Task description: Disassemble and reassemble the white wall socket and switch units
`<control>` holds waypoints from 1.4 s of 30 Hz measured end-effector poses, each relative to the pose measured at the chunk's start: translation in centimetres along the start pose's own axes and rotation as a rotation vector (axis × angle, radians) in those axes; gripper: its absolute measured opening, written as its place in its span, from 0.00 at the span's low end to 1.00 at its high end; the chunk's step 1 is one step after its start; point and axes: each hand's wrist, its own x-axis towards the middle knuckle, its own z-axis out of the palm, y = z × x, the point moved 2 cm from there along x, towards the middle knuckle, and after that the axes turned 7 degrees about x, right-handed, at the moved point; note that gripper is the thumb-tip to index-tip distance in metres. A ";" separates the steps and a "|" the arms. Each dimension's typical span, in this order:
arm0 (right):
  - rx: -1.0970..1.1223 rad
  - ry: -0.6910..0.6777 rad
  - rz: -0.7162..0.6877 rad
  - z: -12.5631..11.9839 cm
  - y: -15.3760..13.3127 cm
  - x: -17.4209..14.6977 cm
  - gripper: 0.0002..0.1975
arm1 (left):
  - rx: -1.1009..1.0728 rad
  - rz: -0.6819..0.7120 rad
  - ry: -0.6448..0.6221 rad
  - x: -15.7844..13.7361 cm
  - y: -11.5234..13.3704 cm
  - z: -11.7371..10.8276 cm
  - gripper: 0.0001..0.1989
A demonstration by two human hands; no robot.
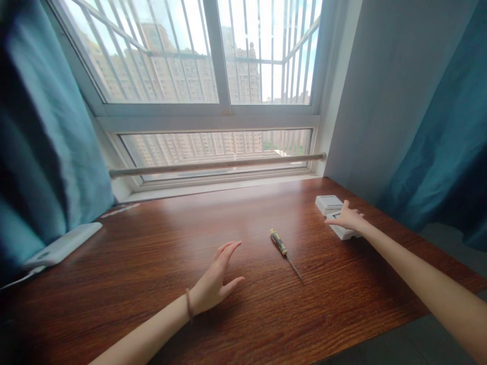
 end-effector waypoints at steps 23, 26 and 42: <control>-0.016 -0.131 -0.015 0.5 1.7 2.6 0.56 | 0.037 0.024 -0.027 -0.3 -0.4 0.6 0.35; -0.010 -0.144 -0.034 0.3 2.2 2.6 0.55 | 0.035 0.023 -0.024 -0.4 -0.5 0.6 0.35; -0.028 -0.155 -0.163 -0.4 2.4 1.5 0.52 | 0.065 0.014 -0.058 -0.3 -0.4 0.6 0.35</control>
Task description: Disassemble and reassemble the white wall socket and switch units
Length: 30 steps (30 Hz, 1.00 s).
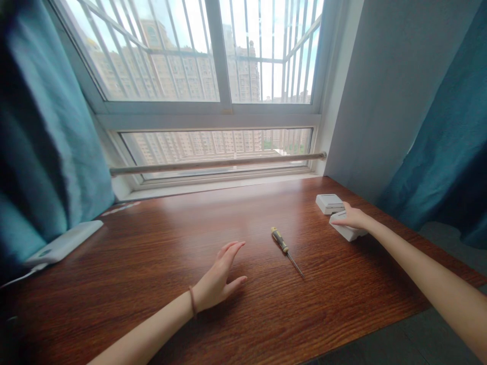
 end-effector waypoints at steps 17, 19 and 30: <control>-0.042 0.158 0.153 0.1 -2.3 1.3 0.59 | -0.015 0.003 -0.005 0.0 0.0 -0.1 0.35; -0.042 0.180 0.203 0.2 -3.1 2.0 0.59 | -0.021 0.004 0.000 0.0 0.0 -0.1 0.35; -0.029 0.196 0.357 0.8 -4.7 4.4 0.62 | -0.042 -0.010 0.000 0.0 0.1 -0.2 0.35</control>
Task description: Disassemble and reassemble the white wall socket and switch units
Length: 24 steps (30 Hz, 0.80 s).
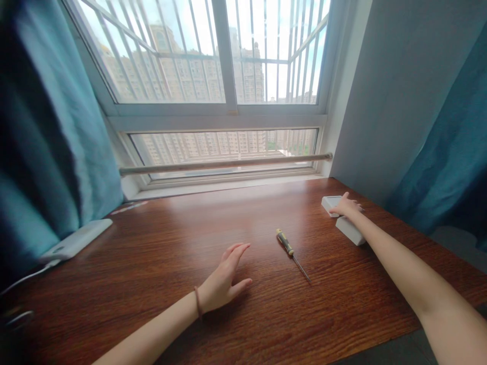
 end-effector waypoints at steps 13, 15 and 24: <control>0.056 0.028 -0.424 -2.8 -5.4 -9.4 0.38 | 0.007 -0.001 0.089 0.2 0.1 -0.8 0.09; 0.075 -0.111 -0.574 -1.7 -7.0 -13.3 0.26 | 0.021 -0.025 0.086 0.1 0.0 -0.7 0.11; 0.049 -0.290 -0.913 1.5 -10.5 -22.2 0.08 | 0.092 0.001 0.065 -0.2 0.0 -0.2 0.21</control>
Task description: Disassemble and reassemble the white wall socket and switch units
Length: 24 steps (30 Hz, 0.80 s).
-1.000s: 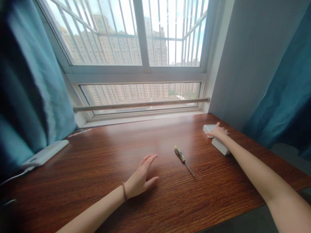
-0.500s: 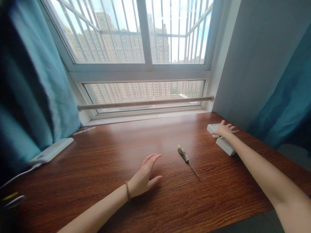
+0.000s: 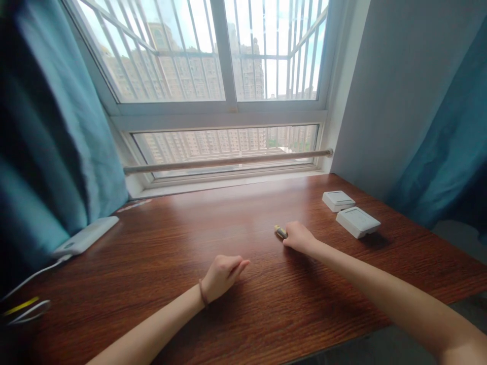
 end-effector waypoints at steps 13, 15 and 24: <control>0.080 0.227 -0.794 0.2 -8.8 -4.8 0.11 | -1.093 -0.288 -0.171 0.6 2.6 1.3 0.17; 0.418 0.354 -0.589 0.6 -8.7 -4.5 0.13 | -1.130 -0.318 -0.117 0.7 2.6 1.2 0.19; 0.831 0.187 -0.170 1.6 -8.2 -5.0 0.12 | -0.837 -0.164 -0.231 -0.2 4.2 1.0 0.20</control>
